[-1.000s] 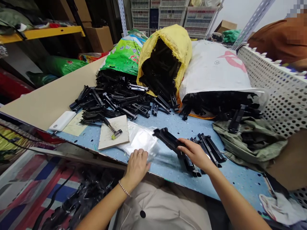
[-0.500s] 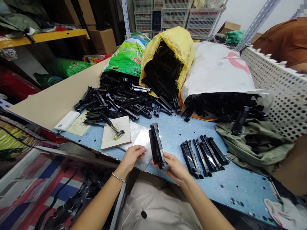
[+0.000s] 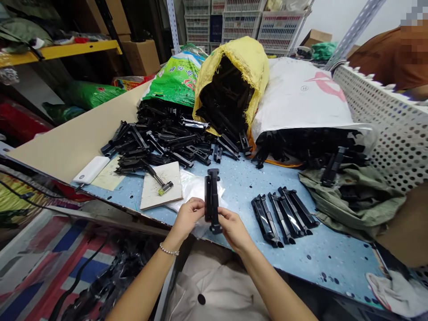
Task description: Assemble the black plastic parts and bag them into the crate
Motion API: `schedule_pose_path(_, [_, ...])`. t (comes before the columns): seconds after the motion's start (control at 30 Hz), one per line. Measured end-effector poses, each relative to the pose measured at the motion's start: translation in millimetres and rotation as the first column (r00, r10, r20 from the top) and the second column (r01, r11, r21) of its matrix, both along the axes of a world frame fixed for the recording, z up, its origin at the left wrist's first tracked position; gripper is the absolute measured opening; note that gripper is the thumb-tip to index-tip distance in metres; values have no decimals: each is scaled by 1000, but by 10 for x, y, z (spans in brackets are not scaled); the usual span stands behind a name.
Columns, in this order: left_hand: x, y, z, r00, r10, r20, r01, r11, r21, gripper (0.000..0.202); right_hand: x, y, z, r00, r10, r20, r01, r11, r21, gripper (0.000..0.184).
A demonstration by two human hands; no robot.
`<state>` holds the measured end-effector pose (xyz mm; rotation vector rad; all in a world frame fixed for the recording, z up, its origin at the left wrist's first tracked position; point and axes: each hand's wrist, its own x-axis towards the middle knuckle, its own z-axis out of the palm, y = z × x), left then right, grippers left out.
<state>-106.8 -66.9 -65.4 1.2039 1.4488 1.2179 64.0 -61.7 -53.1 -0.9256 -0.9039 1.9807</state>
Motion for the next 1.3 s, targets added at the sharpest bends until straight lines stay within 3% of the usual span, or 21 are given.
schedule_pose_path(0.13, [-86, -77, 17, 987, 112, -113, -96, 986, 138, 12, -28, 135, -139, 998, -55, -11, 54, 997, -57, 30])
schedule_pose_path(0.23, [-164, -128, 61, 913, 132, -387, -12, 955, 297, 15, 36, 172, -236, 999, -51, -8, 50, 995, -84, 28])
schedule_pose_path(0.33, [-165, -101, 90, 778, 101, -620, 109, 950, 291, 35, 91, 156, -253, 997, -78, 19, 79, 995, -64, 31])
schedule_pose_path(0.43, [-128, -21, 93, 786, 110, -608, 56, 967, 247, 40, 194, 80, -180, 987, -149, 67, 151, 988, -17, 33])
schedule_pose_path(0.47, [-118, 7, 91, 809, 104, -579, 42, 972, 233, 37, 246, 32, -147, 990, -126, 64, 128, 992, -23, 31])
schedule_pose_path(0.53, [-115, 57, 81, 855, 75, -514, 39, 977, 208, 32, 357, -98, -101, 999, 34, 8, -33, 995, -99, 26])
schedule_pose_path(0.63, [-174, 114, 56, 897, -7, -441, 109, 972, 207, 37, 465, -304, -154, 936, 296, -192, -341, 896, -283, 22])
schedule_pose_path(0.73, [-286, 122, 37, 891, -114, -440, 221, 955, 200, 53, 447, -365, -341, 871, 264, -414, -440, 794, -420, 24])
schedule_pose_path(0.83, [-325, 31, 51, 846, -179, -502, 289, 945, 150, 61, 356, -251, -516, 840, 132, -526, -433, 748, -503, 31])
schedule_pose_path(1.0, [-81, -223, 127, 724, -298, -623, 511, 837, 193, 76, 217, -132, -568, 837, 60, -545, -373, 790, -487, 29])
schedule_pose_path(1.07, [-2, -271, 160, 718, -355, -598, 565, 800, 203, 77, 193, -206, -545, 811, 58, -582, -382, 806, -451, 32])
schedule_pose_path(1.17, [10, -286, 217, 782, -280, -557, 479, 841, 250, 73, 191, -339, -517, 772, 60, -633, -390, 832, -395, 44])
schedule_pose_path(1.23, [6, -312, 264, 794, -236, -560, 441, 858, 265, 74, 197, -361, -499, 791, 94, -604, -387, 842, -376, 47])
schedule_pose_path(1.3, [45, -379, 311, 745, -315, -588, 533, 811, 240, 77, 196, -323, -456, 864, 86, -497, -298, 881, -367, 39])
